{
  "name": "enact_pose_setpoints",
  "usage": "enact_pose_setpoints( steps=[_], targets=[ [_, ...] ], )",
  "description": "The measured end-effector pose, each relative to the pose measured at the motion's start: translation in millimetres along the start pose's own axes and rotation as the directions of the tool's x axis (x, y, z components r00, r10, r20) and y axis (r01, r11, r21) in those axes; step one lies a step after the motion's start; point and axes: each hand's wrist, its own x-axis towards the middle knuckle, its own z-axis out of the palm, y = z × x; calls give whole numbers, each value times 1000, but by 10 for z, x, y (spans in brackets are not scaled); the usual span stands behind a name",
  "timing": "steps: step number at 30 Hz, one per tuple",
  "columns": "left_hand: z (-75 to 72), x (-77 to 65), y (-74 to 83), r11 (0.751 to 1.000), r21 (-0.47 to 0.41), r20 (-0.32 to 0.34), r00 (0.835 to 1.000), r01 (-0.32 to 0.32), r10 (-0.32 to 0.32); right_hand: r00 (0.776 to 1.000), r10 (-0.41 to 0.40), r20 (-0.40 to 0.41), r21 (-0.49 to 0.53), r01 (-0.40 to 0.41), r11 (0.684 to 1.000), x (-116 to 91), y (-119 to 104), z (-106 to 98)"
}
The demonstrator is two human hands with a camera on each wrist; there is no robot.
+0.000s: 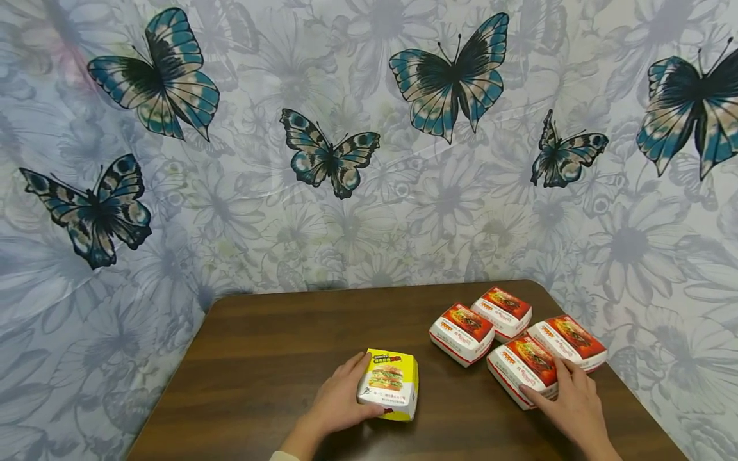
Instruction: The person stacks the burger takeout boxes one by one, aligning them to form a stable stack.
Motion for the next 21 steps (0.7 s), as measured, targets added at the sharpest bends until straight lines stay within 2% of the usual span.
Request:
enact_pose_setpoints(
  steps=[8, 21],
  targets=[
    [-72, -80, -51, 997, -23, -14, 997, 69, -70, 998, -10, 59, 39, 8, 999, 7, -10, -28],
    [-48, -72, -107, 989, 50, -114, 984, 141, -134, 990, -70, 119, 115, 57, 992, 2, -4, -53]
  ],
)
